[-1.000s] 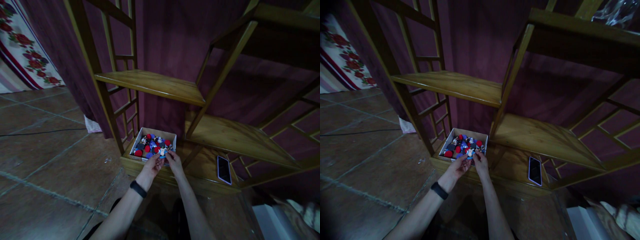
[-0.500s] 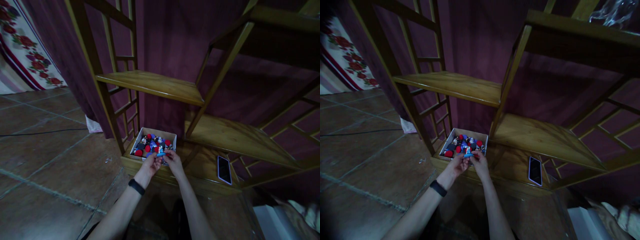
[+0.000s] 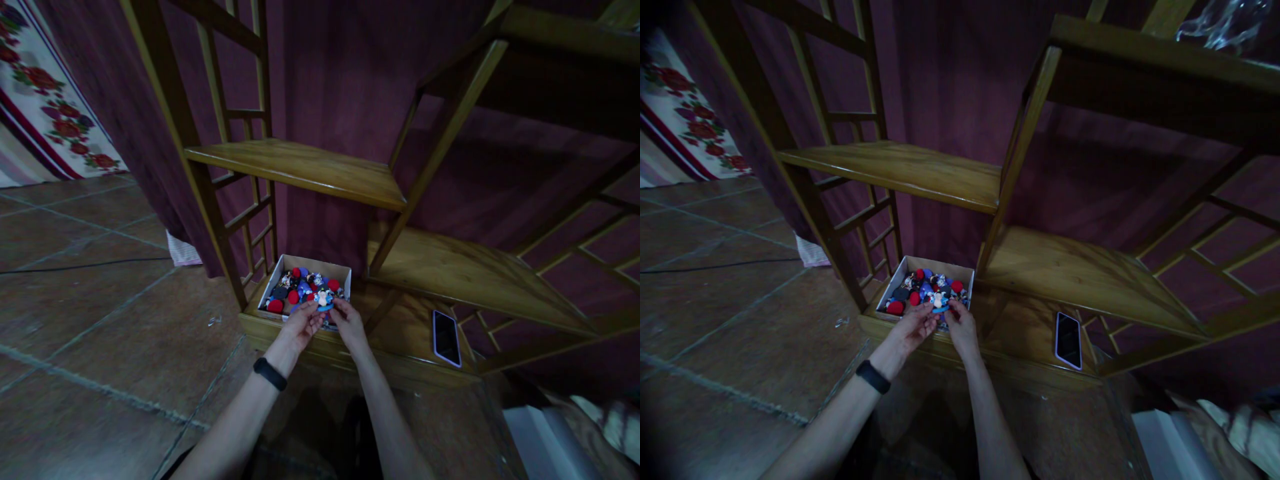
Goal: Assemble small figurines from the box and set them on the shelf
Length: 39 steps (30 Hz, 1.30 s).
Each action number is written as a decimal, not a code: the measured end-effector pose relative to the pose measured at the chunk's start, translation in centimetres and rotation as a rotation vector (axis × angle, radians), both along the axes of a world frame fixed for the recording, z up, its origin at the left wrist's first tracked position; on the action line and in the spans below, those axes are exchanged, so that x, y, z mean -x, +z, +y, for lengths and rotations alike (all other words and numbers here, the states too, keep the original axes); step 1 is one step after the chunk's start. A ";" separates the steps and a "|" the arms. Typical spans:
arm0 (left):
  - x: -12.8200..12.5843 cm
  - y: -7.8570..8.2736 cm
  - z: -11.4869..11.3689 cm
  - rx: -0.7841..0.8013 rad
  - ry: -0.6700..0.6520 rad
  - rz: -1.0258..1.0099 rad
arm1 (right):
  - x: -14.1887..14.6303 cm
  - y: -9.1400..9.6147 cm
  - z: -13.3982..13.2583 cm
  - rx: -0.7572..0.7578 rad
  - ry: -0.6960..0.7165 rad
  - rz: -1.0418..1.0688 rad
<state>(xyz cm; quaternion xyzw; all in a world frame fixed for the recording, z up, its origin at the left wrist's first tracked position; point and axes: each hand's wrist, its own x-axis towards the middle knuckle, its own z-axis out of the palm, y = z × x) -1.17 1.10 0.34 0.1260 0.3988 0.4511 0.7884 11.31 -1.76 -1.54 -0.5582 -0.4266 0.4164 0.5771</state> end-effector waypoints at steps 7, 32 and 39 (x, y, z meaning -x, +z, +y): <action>-0.2 0.5 -0.5 -0.181 0.099 0.174 | 0.6 0.8 -0.1 0.075 -0.040 0.268; 0.3 0.5 0.3 -0.167 -0.052 0.199 | -0.3 2.6 -0.8 0.095 0.036 0.306; 0.4 0.6 0.6 -0.104 -0.034 0.121 | -0.2 2.5 -0.8 0.068 0.067 0.370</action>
